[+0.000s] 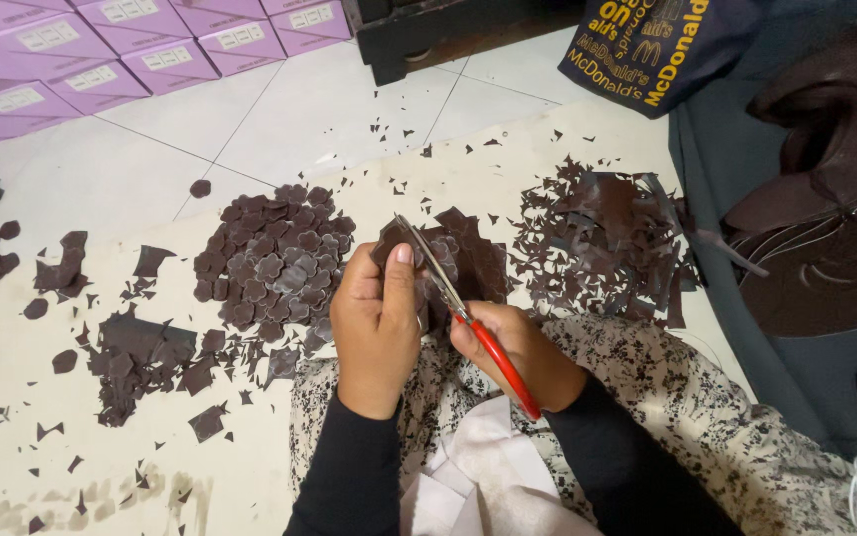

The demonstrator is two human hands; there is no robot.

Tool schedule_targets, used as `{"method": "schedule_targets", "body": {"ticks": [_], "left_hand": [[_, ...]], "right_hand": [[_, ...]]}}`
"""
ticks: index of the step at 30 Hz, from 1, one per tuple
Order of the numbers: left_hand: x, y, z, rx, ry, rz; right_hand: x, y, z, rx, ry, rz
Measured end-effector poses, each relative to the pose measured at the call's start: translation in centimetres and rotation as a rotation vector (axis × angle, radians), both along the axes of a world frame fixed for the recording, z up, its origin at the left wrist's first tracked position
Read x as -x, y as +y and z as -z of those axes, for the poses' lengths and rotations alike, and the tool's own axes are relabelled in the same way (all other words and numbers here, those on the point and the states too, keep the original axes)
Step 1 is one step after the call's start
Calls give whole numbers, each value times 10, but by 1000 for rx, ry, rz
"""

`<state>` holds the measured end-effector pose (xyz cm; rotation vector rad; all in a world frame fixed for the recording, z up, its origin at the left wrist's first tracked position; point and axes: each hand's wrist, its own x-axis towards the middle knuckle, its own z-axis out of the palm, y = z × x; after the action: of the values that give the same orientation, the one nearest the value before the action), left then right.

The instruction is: The person uses red-handled scissors to cut flower-shaped pieces from a dark brown sheet of material. The cut pieces are placed in a pile on the floor while the person continues cutting along the pre-drawn outlines.

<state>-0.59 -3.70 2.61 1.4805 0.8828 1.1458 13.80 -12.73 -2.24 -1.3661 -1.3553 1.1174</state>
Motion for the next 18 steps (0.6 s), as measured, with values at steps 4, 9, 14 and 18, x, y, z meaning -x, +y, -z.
{"method": "schedule_targets", "body": {"ticks": [4, 9, 14, 18], "left_hand": [[1, 1, 3, 12, -36, 11], [1, 2, 4, 6, -85, 34], [3, 1, 3, 111, -79, 80], [3, 1, 5, 67, -112, 114]], "right_hand": [[-1, -1, 4, -3, -3, -5], [0, 0, 5, 6, -34, 2], [0, 1, 2, -43, 12, -8], [-1, 0, 2, -10, 53, -12]]}}
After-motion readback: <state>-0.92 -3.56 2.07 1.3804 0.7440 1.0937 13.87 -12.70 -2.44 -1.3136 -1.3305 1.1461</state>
